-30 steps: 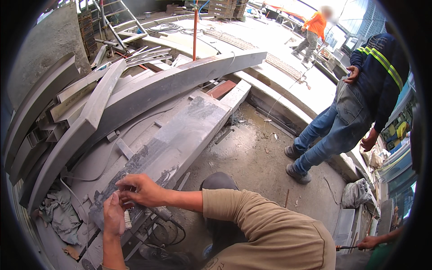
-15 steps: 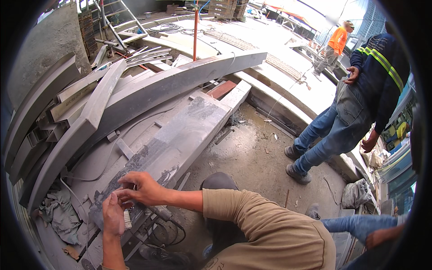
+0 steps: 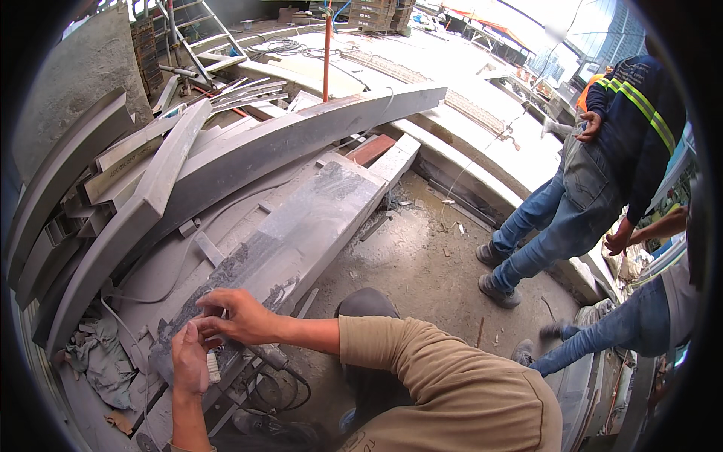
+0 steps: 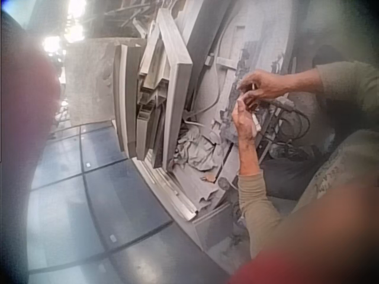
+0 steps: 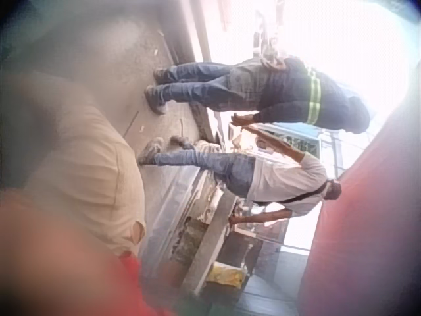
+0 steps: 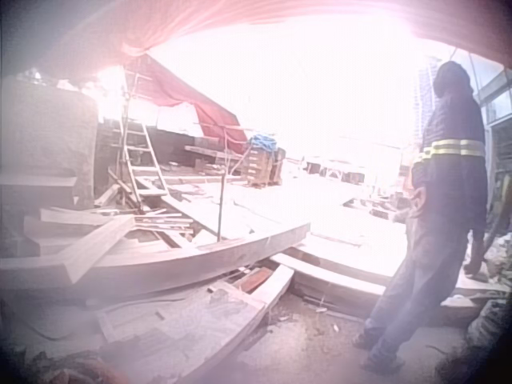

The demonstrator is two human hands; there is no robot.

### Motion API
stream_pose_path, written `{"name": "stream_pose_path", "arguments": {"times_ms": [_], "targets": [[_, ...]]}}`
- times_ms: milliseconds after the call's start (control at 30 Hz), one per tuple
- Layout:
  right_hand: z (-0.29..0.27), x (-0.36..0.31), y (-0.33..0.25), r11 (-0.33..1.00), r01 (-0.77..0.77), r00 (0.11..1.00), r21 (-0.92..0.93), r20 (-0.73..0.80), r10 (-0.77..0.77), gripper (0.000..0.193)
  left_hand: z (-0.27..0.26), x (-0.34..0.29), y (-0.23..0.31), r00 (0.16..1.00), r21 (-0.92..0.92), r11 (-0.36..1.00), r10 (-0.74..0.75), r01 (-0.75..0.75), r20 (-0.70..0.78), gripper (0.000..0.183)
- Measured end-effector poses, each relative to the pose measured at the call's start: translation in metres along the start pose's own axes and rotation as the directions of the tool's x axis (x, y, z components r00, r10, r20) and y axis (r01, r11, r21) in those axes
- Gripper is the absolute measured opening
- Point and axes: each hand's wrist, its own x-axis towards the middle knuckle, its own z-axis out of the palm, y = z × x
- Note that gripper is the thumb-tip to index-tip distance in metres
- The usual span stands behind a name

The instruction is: The person sits on the floor and uses an angle grinder to smooth a metal surface. They repeatedly stop to remove the grinding disc, inspect it, and reattach it to the tool.

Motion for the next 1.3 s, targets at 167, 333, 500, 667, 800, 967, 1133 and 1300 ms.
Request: {"name": "stream_pose_path", "arguments": {"times_ms": [167,333,500,667,800,967,1133,1300], "targets": [[-0.0015,0.0003,-0.0039,1.0,-0.009,1.0,-0.013,0.018,0.009,0.038,0.0008,-0.0004,0.0016,1.0,0.004,1.0,0.005,-0.005,-0.002,0.048],[0.0019,-0.0015,-0.008,0.975,-0.063,0.996,0.212,0.079,0.047,0.038,0.0018,-0.0006,-0.0012,0.999,-0.028,0.998,0.054,-0.054,-0.009,0.048],[0.0039,0.0,-0.0063,0.956,-0.132,0.989,0.264,0.106,0.107,0.04,-0.0018,-0.0001,-0.0013,1.0,0.009,1.0,0.02,-0.02,0.016,0.048],[0.0026,-0.0002,-0.004,0.971,-0.107,0.993,0.214,0.077,0.093,0.041,-0.0004,-0.0004,-0.0023,1.0,0.02,0.999,0.027,-0.027,-0.006,0.049],[0.0014,-0.0006,-0.0041,0.984,-0.075,0.996,0.163,0.053,0.068,0.042,-0.0014,-0.0002,-0.0026,0.999,0.035,0.999,0.036,-0.036,-0.002,0.05],[0.0014,-0.001,-0.0068,0.986,-0.066,0.998,0.154,0.035,0.061,0.042,-0.0025,0.0007,-0.0029,0.999,0.026,0.999,0.042,-0.042,-0.001,0.05],[0.001,-0.0014,-0.007,0.994,-0.061,0.998,0.095,0.025,0.059,0.04,-0.0035,0.0001,-0.0052,0.998,-0.019,0.998,0.065,-0.065,0.008,0.05],[0.0019,-0.001,-0.0075,0.989,-0.05,0.998,0.137,0.039,0.045,0.041,-0.0029,0.0001,-0.0018,0.998,-0.01,0.998,0.061,-0.061,0.026,0.049]]}}
